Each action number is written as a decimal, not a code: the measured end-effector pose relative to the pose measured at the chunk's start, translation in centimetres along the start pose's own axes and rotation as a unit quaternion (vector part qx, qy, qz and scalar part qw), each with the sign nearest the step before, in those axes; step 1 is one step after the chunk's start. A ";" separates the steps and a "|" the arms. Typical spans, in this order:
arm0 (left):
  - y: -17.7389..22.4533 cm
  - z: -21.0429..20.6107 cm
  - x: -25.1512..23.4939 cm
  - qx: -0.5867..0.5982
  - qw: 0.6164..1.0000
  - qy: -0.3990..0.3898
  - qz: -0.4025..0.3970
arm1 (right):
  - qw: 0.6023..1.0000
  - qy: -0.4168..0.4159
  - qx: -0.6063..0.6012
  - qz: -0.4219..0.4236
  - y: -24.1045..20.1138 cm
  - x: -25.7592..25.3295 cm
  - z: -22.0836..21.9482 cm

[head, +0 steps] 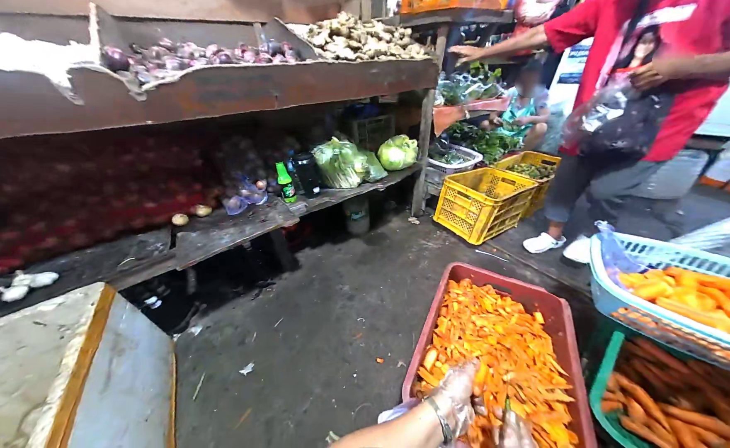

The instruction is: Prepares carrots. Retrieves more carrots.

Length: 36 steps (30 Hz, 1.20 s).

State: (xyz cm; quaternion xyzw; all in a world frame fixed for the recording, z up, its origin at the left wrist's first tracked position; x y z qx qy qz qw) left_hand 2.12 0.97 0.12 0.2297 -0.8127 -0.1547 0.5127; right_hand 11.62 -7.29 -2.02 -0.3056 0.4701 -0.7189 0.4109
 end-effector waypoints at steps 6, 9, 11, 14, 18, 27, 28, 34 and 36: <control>-0.2 -1.2 -0.1 0.024 1.000 -0.007 -0.005 | 0.998 -0.006 0.065 0.022 -1.1 0.2 1.7; 0.3 -1.3 0.0 0.036 0.999 0.016 -0.019 | 0.999 -0.013 0.053 0.005 -1.2 0.1 2.2; 0.5 -1.2 -0.2 0.032 0.999 0.024 -0.022 | 0.999 -0.022 0.047 -0.009 -1.1 -0.3 2.1; 0.4 -0.8 -0.8 0.026 0.999 0.028 -0.021 | 0.998 -0.040 0.037 -0.010 -1.4 -0.2 1.6; 0.8 -1.0 -0.9 0.041 0.998 0.025 -0.029 | 0.999 -0.014 0.046 0.022 -1.6 0.0 2.0; 1.2 -0.5 -1.7 -0.054 0.994 0.050 -0.085 | 0.988 -0.086 0.100 0.075 -2.6 0.9 1.4; 1.3 -0.4 -1.7 -0.057 0.992 0.063 -0.090 | 0.987 -0.098 0.103 0.074 -2.9 1.0 1.2; 1.3 -0.3 -2.1 -0.095 0.987 0.069 -0.110 | 0.979 -0.140 0.138 0.050 -3.1 0.5 1.2; 1.0 -0.5 -2.1 -0.114 0.986 0.066 -0.103 | 0.980 -0.136 0.142 0.034 -2.9 0.4 1.3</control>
Point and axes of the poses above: each hand's wrist, its own x-axis away from the middle knuckle, its own z-axis out of the back of the hand, y = z × x, the point moved 6 cm from there along -x, towards the middle knuckle, and after that the axes turned 13 degrees about z, right-handed, at the moved point
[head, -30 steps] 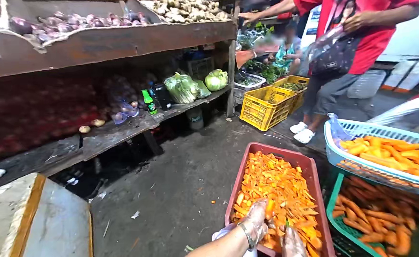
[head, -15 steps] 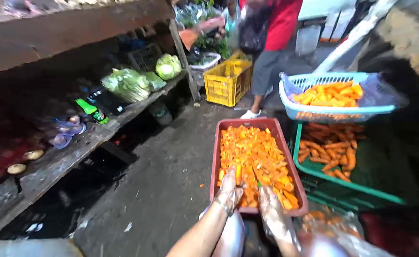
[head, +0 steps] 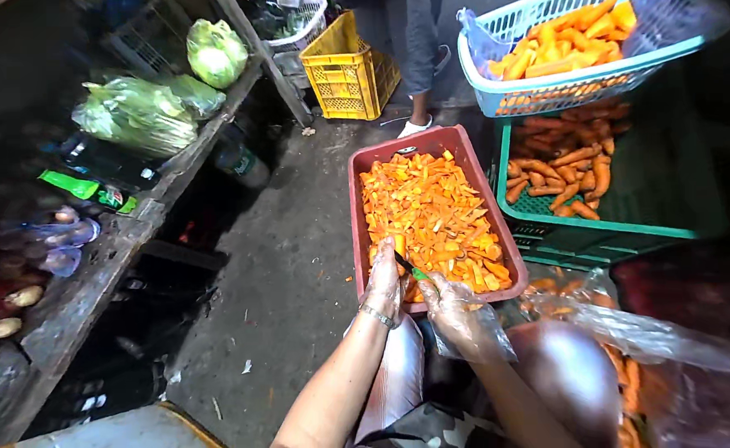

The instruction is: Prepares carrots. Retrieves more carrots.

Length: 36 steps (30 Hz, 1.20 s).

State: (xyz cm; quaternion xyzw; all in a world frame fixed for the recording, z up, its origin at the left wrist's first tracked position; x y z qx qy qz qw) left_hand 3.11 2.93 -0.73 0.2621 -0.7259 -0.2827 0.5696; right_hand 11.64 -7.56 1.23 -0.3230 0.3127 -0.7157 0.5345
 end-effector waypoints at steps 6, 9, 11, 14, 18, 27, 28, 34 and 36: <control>-0.5 -0.1 0.0 -0.055 0.998 -0.013 0.016 | 0.999 0.012 -0.023 -0.034 1.2 -1.2 -0.1; -0.8 -0.3 -0.4 -0.042 0.998 -0.021 0.037 | 0.996 -0.001 -0.026 -0.080 1.6 -1.8 -0.3; -0.8 -0.4 -0.5 -0.030 0.998 -0.026 0.044 | 0.995 -0.003 -0.029 -0.097 1.6 -1.9 -0.4; -1.0 -0.6 0.1 -0.053 0.995 -0.072 0.044 | 0.988 -0.024 -0.042 -0.150 3.2 -2.3 -0.5; -1.1 -0.8 0.2 0.008 0.995 -0.080 0.053 | 0.986 0.023 -0.066 -0.151 4.1 -1.4 0.3; -0.6 0.4 -0.5 0.025 1.000 -0.006 0.014 | 0.997 0.008 -0.044 0.062 -0.2 0.4 0.1; -0.6 0.5 -0.6 0.006 1.000 0.004 0.004 | 0.998 -0.002 -0.035 0.055 -0.2 0.4 0.1; -0.6 0.4 -0.6 -0.093 0.995 0.020 -0.008 | 1.000 -0.011 0.012 -0.019 0.6 -0.4 0.0; -0.8 0.2 -0.5 -0.096 0.995 0.006 0.006 | 0.998 -0.004 0.008 -0.057 1.5 -1.2 -0.1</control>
Point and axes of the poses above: each hand's wrist, its own x-axis away from the middle knuckle, its own z-axis out of the back of the hand, y = z × x, the point moved 6 cm from there along -x, towards the middle knuckle, and after that the axes turned 13 degrees about z, right-handed, at the moved point
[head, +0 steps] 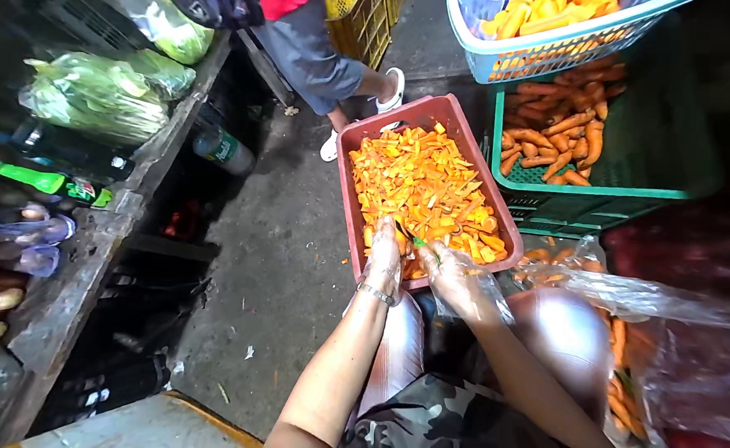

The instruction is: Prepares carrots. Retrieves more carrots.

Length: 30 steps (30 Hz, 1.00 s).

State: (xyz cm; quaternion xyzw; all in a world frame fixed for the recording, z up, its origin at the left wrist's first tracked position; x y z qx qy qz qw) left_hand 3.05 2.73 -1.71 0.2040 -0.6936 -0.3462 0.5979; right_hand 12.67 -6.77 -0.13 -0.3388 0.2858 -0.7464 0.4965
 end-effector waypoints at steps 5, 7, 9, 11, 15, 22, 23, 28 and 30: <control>-0.4 -0.6 0.5 0.021 0.998 -0.057 0.020 | 0.991 0.008 -0.057 -0.123 3.8 -1.8 -0.2; -0.5 -0.7 0.4 0.058 0.995 -0.078 0.037 | 0.991 0.025 -0.086 -0.100 3.6 -1.2 -0.1; -0.4 -0.9 0.4 0.117 0.986 -0.099 0.058 | 0.993 0.053 -0.097 -0.047 2.9 -0.1 -0.1; -0.2 -0.8 0.2 0.186 0.975 -0.103 0.067 | 0.995 0.046 -0.089 0.009 1.7 1.1 -0.1; -0.1 -0.4 0.0 0.188 0.976 -0.101 0.040 | 0.996 0.032 -0.047 0.063 -0.7 3.1 0.1; -0.1 -0.2 0.2 0.103 0.993 -0.056 0.014 | 0.999 -0.020 0.023 0.031 -1.1 3.4 0.6; -0.1 -0.2 0.3 0.091 0.995 -0.050 0.015 | 0.999 -0.027 0.024 0.026 -1.1 3.2 0.6; -0.2 0.2 0.2 0.022 0.999 -0.026 0.019 | 0.999 -0.009 0.034 0.030 -0.5 2.2 -0.3; -0.4 0.1 0.2 0.038 0.998 -0.035 0.025 | 1.000 -0.009 0.025 0.010 -0.1 1.5 -0.5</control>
Point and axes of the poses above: each hand's wrist, its own x-axis away from the middle knuckle, its own z-axis out of the back of the hand, y = z × x, the point moved 6 cm from there along -x, towards the middle knuckle, and after that the axes turned 13 degrees about z, right-handed, at the moved point
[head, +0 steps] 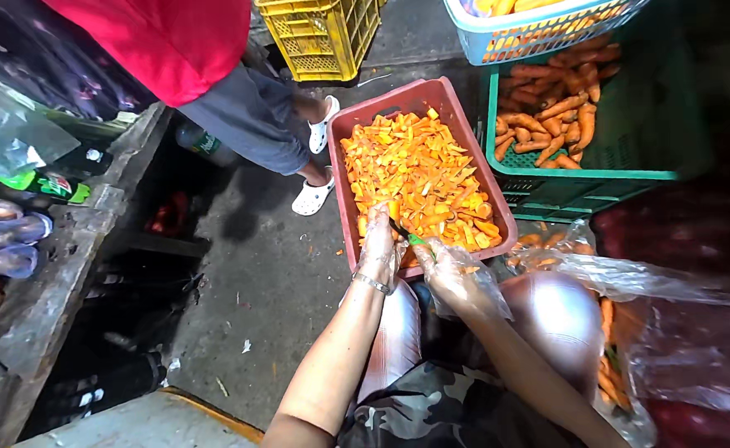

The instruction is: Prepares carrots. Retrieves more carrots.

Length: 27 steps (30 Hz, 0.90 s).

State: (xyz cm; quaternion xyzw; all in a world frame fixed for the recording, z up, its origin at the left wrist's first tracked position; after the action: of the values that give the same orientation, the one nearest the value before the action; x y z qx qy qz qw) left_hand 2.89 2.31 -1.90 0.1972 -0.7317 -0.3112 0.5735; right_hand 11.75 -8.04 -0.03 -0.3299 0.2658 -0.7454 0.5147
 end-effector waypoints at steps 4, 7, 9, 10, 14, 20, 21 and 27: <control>-0.4 -0.7 0.2 0.027 0.998 -0.051 0.008 | 0.997 0.016 -0.025 -0.074 2.5 -2.3 0.7; -0.3 -0.7 0.1 0.042 0.998 -0.053 0.016 | 0.993 0.038 -0.050 -0.099 2.9 -2.0 1.6; -0.2 -0.5 -0.2 0.046 0.998 -0.038 0.014 | 0.997 0.025 -0.030 -0.060 1.3 -0.7 1.8; -0.2 -0.4 -0.2 0.033 0.999 -0.023 0.012 | 0.999 0.018 -0.028 -0.027 0.5 -0.1 1.6; -0.2 0.1 0.0 -0.024 0.999 0.021 0.011 | 0.999 -0.029 -0.029 -0.010 -0.7 1.2 0.5; -0.3 -0.2 -0.1 -0.029 1.000 -0.006 -0.005 | 1.000 0.004 -0.001 -0.009 0.4 -1.0 0.1; -0.3 -0.3 -0.2 -0.028 0.999 -0.017 -0.002 | 1.000 0.006 0.007 -0.024 0.7 -1.6 0.0; -0.3 -0.9 0.2 0.014 0.997 -0.071 0.003 | 0.992 0.046 -0.056 -0.105 3.5 -3.4 0.4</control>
State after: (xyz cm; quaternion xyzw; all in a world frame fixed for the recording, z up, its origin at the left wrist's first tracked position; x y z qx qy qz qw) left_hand 3.72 1.77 -1.80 0.1805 -0.7753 -0.3125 0.5183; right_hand 15.00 -6.02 -3.12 -0.3502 0.2944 -0.7935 0.4013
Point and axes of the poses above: each hand's wrist, its own x-axis away from the middle knuckle, its own z-axis out of the back of the hand, y = z × x, the point moved 6 cm from there along -x, towards the middle knuckle, and after that the axes turned 13 degrees about z, right-handed, at the moved point
